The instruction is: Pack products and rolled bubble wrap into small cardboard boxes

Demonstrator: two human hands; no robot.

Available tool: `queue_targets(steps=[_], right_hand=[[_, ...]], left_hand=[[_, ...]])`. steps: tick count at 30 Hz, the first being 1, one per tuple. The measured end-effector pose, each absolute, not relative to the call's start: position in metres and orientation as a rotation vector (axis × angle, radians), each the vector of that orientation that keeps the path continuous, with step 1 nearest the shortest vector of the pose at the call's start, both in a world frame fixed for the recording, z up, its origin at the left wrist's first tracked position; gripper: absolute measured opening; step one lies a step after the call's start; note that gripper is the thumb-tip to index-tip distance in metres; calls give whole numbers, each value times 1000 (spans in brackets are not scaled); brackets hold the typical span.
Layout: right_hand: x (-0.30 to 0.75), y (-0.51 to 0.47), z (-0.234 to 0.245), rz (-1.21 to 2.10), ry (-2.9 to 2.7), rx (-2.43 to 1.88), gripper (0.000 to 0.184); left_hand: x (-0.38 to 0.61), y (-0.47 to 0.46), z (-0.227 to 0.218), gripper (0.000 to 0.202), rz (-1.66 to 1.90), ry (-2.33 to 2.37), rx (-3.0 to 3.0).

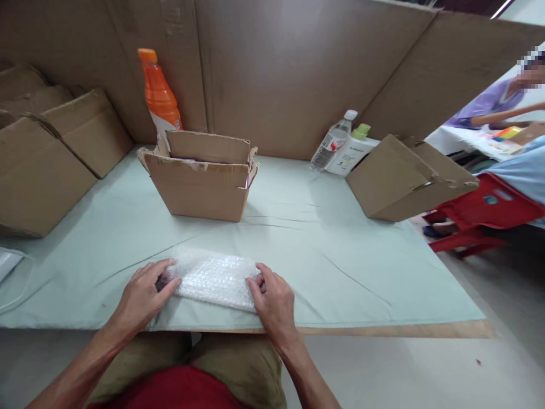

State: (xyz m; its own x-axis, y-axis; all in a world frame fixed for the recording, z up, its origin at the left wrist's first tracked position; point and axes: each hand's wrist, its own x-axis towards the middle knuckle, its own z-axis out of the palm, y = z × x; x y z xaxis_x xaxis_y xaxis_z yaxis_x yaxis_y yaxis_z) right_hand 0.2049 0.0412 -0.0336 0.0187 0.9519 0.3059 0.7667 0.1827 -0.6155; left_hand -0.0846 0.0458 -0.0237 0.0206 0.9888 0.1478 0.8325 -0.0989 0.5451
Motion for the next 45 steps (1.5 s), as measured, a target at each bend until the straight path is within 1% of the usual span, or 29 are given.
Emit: queue_targets(steps=[3, 6, 8, 11, 13, 16, 17, 18, 21, 23, 25, 26, 28, 29, 31, 32, 35, 36, 37, 39, 41, 42, 45], right_hand=[[211, 45, -35, 47, -1957, -1629, 34], [217, 49, -31, -118, -2041, -1682, 44], [217, 53, -29, -140, -2077, -1717, 39], [211, 56, -31, -23, -2075, -1655, 22], [207, 54, -33, 115, -2001, -1574, 21], [209, 47, -33, 418, -1827, -1593, 20], [212, 44, -32, 523, -1778, -1624, 20], [215, 43, -30, 619, -1741, -1651, 21], [225, 44, -16, 798, -1722, -1647, 37], [228, 54, 2, 839, -1776, -1604, 39], [229, 69, 28, 803, -1841, -1549, 36], [227, 79, 44, 753, -1864, -1510, 34], [221, 101, 81, 583, -1875, -1402, 30], [216, 113, 100, 460, -1861, -1332, 27], [204, 142, 137, 179, -1808, -1183, 21], [198, 159, 154, 44, -1776, -1109, 18], [182, 213, 189, -201, -1724, -956, 12], [178, 231, 195, -212, -1751, -963, 10], [176, 248, 198, -183, -1817, -1013, 8], [173, 274, 196, -34, -2079, -1221, 6], [172, 290, 190, 104, -2398, -1470, 9], [170, 294, 186, 128, -2533, -1557, 11], [163, 300, 180, 21, -2756, -1656, 14]], left_hand=[[-87, 44, -26, 39, 616, 1901, 2183], [-90, 48, -23, 49, 605, 1915, 2227], [-90, 53, -20, 43, 585, 1930, 2221], [-84, 60, -18, 20, 495, 1916, 2228], [-77, 61, -17, 12, 508, 1863, 2197], [-71, 56, -19, 9, 668, 1749, 2019], [-70, 54, -20, 10, 720, 1713, 1917], [-70, 51, -21, 17, 757, 1675, 1808], [-75, 49, -21, 44, 834, 1527, 1524], [-81, 54, -13, 49, 908, 1392, 1425], [-88, 67, 6, 42, 1011, 1281, 1401], [-92, 76, 20, 34, 1072, 1247, 1429], [-99, 98, 56, 15, 1219, 1214, 1573], [-102, 111, 76, 12, 1292, 1198, 1700], [-106, 140, 117, 19, 1435, 1183, 2000], [-107, 156, 135, 19, 1515, 1208, 2116], [-109, 206, 170, 24, 1722, 1351, 2281], [-109, 222, 174, 27, 1693, 1413, 2289], [-110, 237, 176, 29, 1576, 1479, 2289], [-113, 261, 172, 31, 1137, 1593, 2274], [-114, 274, 166, 30, 689, 1639, 2243], [-114, 278, 164, 28, 526, 1640, 2253], [-111, 282, 163, 23, 224, 1575, 2385]])
